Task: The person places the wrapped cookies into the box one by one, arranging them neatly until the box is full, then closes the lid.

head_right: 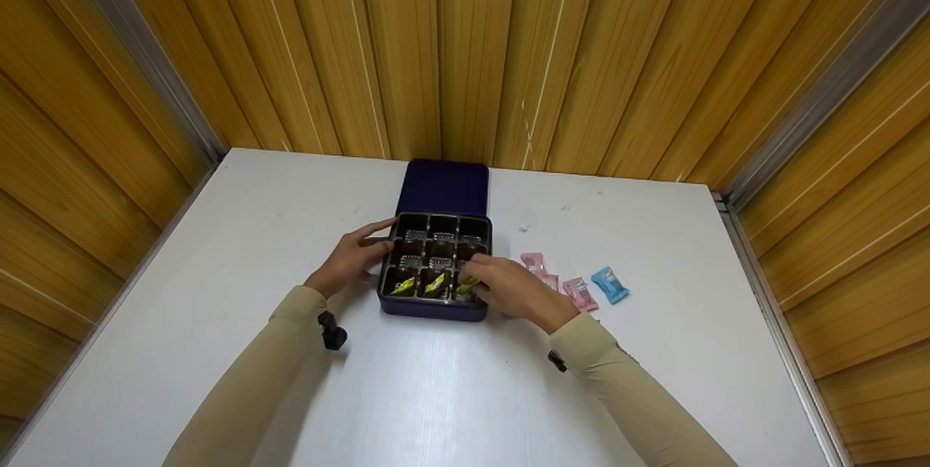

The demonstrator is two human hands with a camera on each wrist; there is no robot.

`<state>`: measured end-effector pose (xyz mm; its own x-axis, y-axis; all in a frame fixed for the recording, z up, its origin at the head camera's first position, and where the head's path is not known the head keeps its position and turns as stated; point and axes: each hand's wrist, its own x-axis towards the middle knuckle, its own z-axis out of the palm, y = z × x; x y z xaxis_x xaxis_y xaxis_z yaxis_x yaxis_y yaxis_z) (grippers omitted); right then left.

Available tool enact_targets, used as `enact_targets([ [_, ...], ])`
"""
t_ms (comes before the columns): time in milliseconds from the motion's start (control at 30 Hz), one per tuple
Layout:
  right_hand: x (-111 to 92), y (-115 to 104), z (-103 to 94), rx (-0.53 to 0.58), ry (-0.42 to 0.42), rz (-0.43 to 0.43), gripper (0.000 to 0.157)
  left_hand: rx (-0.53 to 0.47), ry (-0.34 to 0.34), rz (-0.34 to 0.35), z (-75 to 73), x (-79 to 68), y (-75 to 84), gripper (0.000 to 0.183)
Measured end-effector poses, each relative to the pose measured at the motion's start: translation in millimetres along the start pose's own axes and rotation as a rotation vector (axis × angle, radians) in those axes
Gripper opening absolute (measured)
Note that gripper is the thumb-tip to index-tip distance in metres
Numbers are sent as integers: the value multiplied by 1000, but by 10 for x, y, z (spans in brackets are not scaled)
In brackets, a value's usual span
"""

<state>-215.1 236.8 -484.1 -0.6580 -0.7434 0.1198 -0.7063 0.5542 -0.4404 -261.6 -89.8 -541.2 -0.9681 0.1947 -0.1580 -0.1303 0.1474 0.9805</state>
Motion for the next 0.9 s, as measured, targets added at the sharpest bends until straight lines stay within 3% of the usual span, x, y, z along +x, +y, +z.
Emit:
enact_targets([
  [900, 8, -18, 27, -11, -43, 59, 30, -5, -10, 4, -1, 11, -15, 56],
])
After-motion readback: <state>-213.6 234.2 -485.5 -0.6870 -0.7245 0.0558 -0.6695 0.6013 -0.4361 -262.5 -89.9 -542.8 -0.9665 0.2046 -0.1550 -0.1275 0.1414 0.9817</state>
